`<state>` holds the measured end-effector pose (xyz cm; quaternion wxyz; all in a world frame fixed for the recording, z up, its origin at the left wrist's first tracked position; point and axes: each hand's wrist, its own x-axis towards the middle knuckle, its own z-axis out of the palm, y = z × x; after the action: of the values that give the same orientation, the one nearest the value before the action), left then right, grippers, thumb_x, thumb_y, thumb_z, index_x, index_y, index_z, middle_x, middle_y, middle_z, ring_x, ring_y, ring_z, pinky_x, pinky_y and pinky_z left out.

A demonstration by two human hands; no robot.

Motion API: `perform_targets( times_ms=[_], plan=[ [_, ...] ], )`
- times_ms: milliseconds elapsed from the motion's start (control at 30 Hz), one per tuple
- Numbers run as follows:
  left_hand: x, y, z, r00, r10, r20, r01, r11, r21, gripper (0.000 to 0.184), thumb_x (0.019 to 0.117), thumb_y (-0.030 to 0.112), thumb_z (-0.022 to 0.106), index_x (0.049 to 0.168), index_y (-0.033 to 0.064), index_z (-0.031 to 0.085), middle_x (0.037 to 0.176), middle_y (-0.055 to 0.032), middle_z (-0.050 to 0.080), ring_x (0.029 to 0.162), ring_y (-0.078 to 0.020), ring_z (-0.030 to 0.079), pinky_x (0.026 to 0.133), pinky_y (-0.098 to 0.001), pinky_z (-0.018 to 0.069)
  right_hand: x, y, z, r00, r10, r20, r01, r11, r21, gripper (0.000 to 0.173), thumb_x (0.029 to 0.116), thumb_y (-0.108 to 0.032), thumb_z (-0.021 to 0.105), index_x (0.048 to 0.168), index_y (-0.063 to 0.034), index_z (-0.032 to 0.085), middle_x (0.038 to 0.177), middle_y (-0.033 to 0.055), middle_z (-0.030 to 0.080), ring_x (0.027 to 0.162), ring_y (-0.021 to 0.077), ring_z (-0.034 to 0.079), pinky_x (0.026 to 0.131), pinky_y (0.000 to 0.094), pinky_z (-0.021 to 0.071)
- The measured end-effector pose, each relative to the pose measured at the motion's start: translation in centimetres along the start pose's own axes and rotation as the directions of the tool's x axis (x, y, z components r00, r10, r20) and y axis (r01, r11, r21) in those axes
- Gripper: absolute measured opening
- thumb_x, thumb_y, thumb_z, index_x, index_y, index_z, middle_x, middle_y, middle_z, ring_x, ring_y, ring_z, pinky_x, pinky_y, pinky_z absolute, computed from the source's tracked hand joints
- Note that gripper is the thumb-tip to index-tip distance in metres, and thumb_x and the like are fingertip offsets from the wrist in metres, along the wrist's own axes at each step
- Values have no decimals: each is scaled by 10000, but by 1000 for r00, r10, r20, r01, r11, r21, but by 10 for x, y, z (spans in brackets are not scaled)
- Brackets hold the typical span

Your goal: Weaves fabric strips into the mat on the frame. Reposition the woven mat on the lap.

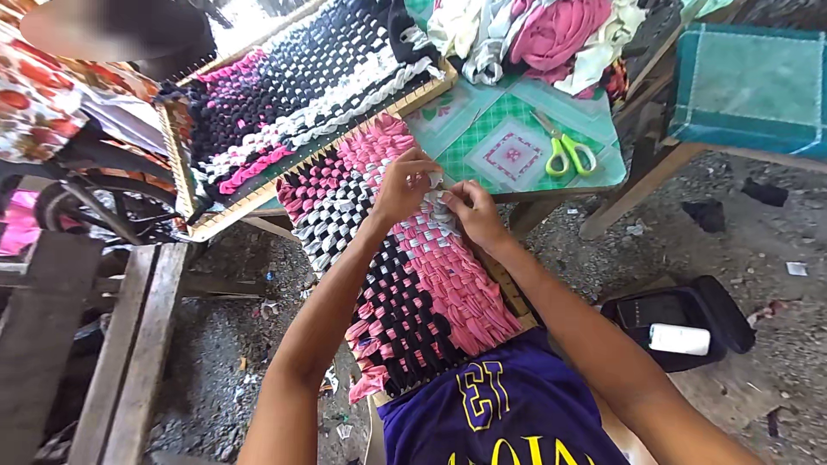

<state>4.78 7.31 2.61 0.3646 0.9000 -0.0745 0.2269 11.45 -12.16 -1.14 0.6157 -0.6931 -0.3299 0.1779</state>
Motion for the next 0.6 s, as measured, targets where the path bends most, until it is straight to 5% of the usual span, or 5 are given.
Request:
perform_targets(
  times_ms=[267,433,600],
  plan=[
    [12,-11,-28,955,-21,295,118,942,-315,208,929,-15,644,1065,37,792,1143,-94,759,1113,-179,704,999,-380,570,16,-13,-9,988,151,-21,-150,987,54,239,1010,-246,646,1022,-21,727,981,85,652,862,127,622,782,292,532],
    [20,-4,-23,949,-162,270,255,898,-359,130,858,-26,726,958,24,792,937,-58,766,817,-96,704,769,-287,600,21,-28,-15,989,141,41,-141,990,-6,188,1032,-215,617,992,-57,711,1023,60,639,924,138,612,762,299,519],
    [31,8,-24,878,-261,401,353,920,-173,237,872,4,708,1101,47,751,940,-42,757,790,-89,691,756,-287,585,25,-22,-19,996,-6,90,36,941,-336,212,1032,-265,608,1005,-79,708,1020,69,622,1070,260,536,946,431,435]
  ],
)
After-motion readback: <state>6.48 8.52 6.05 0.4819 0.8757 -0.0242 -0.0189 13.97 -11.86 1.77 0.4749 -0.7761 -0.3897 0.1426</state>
